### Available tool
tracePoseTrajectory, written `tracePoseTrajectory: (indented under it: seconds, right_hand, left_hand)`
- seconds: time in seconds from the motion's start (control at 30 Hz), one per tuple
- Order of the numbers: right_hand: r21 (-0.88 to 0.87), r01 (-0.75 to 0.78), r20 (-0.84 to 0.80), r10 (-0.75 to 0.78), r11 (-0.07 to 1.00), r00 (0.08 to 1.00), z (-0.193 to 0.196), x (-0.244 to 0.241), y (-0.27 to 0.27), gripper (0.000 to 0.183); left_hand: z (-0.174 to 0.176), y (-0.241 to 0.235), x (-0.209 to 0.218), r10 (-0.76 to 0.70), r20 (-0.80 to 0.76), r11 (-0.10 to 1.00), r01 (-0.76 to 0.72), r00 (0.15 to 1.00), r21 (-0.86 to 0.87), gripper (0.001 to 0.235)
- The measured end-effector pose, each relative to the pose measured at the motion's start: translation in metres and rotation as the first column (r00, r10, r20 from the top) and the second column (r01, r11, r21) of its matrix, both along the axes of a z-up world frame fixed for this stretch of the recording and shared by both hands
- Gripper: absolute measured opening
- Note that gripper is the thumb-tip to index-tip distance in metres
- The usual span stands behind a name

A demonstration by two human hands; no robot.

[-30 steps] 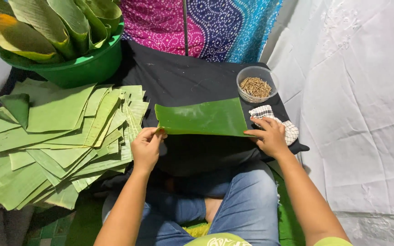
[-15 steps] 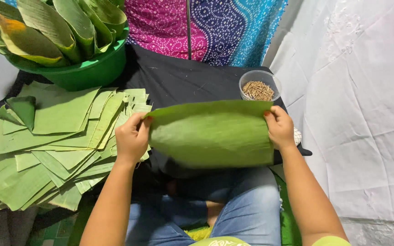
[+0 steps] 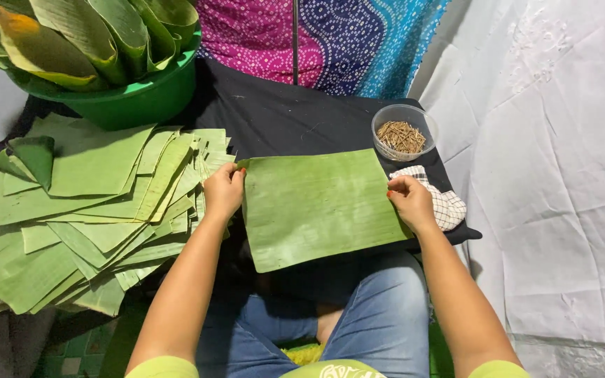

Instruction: Wiping banana leaves with a cloth, folding them into cones, and securing the shape with small wooden pins.

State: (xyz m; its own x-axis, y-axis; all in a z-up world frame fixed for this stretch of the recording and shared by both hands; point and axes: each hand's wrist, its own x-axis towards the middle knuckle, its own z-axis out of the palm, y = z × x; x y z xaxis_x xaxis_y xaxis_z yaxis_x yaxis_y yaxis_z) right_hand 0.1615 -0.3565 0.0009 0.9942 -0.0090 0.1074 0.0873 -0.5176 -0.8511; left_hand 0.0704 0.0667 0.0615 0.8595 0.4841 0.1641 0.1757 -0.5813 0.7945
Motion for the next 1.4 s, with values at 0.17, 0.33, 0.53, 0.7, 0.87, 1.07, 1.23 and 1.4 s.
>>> tracePoseTrajectory:
  seconds: [0.17,0.33,0.53,0.7,0.87,1.07,1.23,1.4]
  right_hand:
    - [-0.145,0.081,0.033,-0.077,0.986,0.997,-0.003,0.0,0.008,0.018]
    - [-0.251,0.153,0.168,-0.113,0.956,0.979,-0.013,-0.001,0.012,0.016]
    - [-0.256,0.18,0.26,-0.112,0.95,0.959,-0.014,-0.001,0.018,0.016]
    - [-0.238,0.227,0.3,-0.151,0.944,0.942,-0.018,0.001,0.019,0.018]
    - [-0.218,0.257,0.346,-0.171,0.942,0.922,-0.017,-0.001,0.025,0.018]
    - [-0.229,0.267,0.38,-0.166,0.936,0.91,-0.016,-0.006,0.034,0.02]
    - [-0.235,0.252,0.393,-0.145,0.939,0.908,-0.017,-0.007,0.033,0.02]
    - [-0.255,0.244,0.405,-0.126,0.935,0.906,-0.015,-0.009,0.036,0.02]
  left_hand:
    - [-0.002,0.004,0.01,-0.041,-0.027,0.997,0.039,0.999,-0.061,0.023]
    - [0.006,0.008,0.008,-0.19,-0.074,0.972,0.177,0.979,-0.157,0.053]
    - [0.014,-0.005,-0.001,-0.333,-0.42,0.905,0.411,0.844,0.108,0.077]
    - [0.064,-0.028,-0.021,-0.348,-0.453,0.885,0.446,0.821,0.13,0.097]
    - [-0.03,-0.007,-0.004,-0.392,-0.322,0.831,0.482,0.862,0.278,0.069]
    - [-0.013,-0.042,-0.037,-0.384,-0.053,0.922,0.386,0.922,0.037,0.076]
    - [-0.004,-0.054,-0.053,-0.236,-0.061,0.965,0.227,0.97,-0.129,0.091]
    - [0.003,-0.058,-0.065,-0.13,-0.036,0.943,0.113,0.991,-0.313,0.083]
